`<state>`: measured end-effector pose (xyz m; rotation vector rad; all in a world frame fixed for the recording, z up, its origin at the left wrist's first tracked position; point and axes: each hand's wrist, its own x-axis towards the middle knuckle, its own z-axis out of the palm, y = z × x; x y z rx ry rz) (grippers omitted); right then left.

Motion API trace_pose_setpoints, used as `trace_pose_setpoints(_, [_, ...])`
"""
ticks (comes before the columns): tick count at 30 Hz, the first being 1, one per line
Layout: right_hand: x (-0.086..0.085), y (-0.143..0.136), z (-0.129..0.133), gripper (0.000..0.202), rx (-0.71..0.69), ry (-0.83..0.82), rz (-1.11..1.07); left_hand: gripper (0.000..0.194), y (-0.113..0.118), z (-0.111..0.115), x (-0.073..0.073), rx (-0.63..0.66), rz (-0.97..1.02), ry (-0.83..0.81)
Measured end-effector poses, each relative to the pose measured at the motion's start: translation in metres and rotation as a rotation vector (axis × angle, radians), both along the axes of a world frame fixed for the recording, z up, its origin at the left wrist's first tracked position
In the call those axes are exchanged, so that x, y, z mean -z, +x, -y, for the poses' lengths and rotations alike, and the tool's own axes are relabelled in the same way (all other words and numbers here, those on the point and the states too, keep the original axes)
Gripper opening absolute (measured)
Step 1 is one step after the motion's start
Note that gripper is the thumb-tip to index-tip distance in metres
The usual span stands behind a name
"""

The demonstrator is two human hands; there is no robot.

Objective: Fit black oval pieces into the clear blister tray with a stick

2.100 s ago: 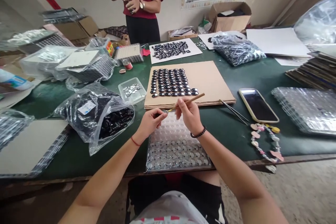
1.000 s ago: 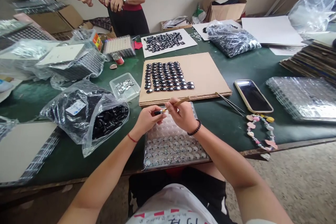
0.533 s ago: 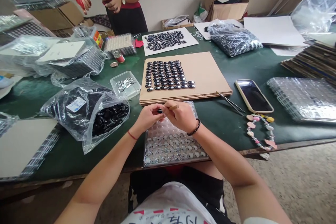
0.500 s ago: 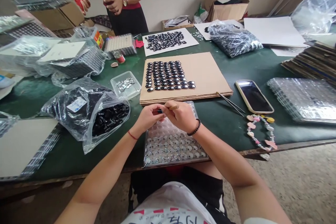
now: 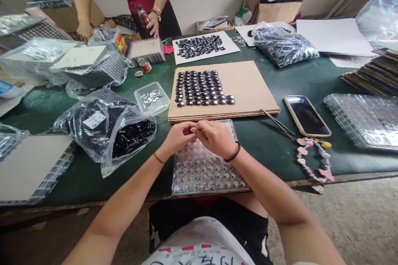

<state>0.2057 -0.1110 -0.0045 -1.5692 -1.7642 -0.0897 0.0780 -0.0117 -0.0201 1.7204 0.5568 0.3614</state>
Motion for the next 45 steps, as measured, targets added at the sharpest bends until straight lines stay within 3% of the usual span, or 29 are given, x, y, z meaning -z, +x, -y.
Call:
trace_pose_setpoints(11, [0.001,-0.001,0.001,0.024,-0.008,-0.039,-0.04,0.038,-0.002,-0.001,0.0,0.035,0.026,-0.067])
trace_pose_setpoints(14, [0.001,0.002,-0.003,0.027,0.02,-0.095,-0.316,0.037,-0.002,-0.001,0.0,0.046,0.029,-0.149])
trace_pose_setpoints(19, [0.006,0.01,-0.013,0.036,-0.062,-0.304,-1.055,0.036,-0.001,0.002,-0.003,0.025,0.008,-0.244])
trace_pose_setpoints(23, [0.007,0.013,-0.017,0.041,0.005,-0.267,-1.29,0.037,-0.001,0.006,-0.002,0.058,0.023,-0.306])
trace_pose_setpoints(27, [0.005,0.014,-0.015,0.046,0.002,-0.128,-1.208,0.036,-0.001,0.007,-0.001,0.025,0.066,-0.28])
trace_pose_setpoints(32, [0.006,0.009,-0.011,0.027,-0.037,-0.292,-0.749,0.039,-0.001,0.01,0.001,-0.111,0.112,-0.18])
trace_pose_setpoints(34, [0.007,0.008,-0.01,0.026,-0.047,-0.35,-0.661,0.039,0.0,0.01,0.002,-0.121,0.106,-0.139])
trace_pose_setpoints(41, [0.014,0.013,-0.014,0.02,-0.025,-0.339,-0.723,0.036,-0.002,0.013,-0.002,-0.042,0.086,0.17])
trace_pose_setpoints(45, [0.013,0.011,-0.013,0.018,-0.051,-0.271,-0.72,0.04,-0.005,0.021,-0.006,-0.01,0.088,0.152])
